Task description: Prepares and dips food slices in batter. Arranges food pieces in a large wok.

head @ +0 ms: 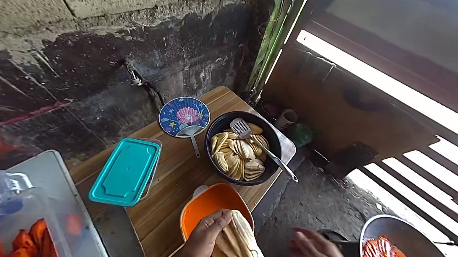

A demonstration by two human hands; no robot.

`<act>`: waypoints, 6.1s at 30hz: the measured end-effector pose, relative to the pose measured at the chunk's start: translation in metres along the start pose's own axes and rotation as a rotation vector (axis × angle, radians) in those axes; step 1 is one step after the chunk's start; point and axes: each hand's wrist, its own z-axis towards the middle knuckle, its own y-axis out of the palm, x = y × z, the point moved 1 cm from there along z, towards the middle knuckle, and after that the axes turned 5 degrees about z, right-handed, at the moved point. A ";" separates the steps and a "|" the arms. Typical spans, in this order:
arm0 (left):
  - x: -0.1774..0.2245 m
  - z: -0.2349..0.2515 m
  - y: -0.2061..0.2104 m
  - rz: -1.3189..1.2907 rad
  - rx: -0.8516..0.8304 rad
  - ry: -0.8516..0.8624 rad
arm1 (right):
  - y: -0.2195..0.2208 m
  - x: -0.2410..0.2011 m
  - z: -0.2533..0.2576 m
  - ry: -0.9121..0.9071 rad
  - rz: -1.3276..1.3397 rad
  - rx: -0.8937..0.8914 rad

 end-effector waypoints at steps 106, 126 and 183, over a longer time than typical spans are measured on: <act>-0.101 -0.020 -0.087 1.627 0.463 -0.372 | 0.102 -0.056 0.178 -0.142 -0.806 -0.597; -0.003 -0.073 -0.105 1.676 0.392 -0.428 | 0.156 0.002 0.114 0.048 -1.165 -0.562; 0.069 0.066 -0.107 2.113 -0.089 -0.396 | 0.154 -0.022 0.162 0.126 -0.950 -0.464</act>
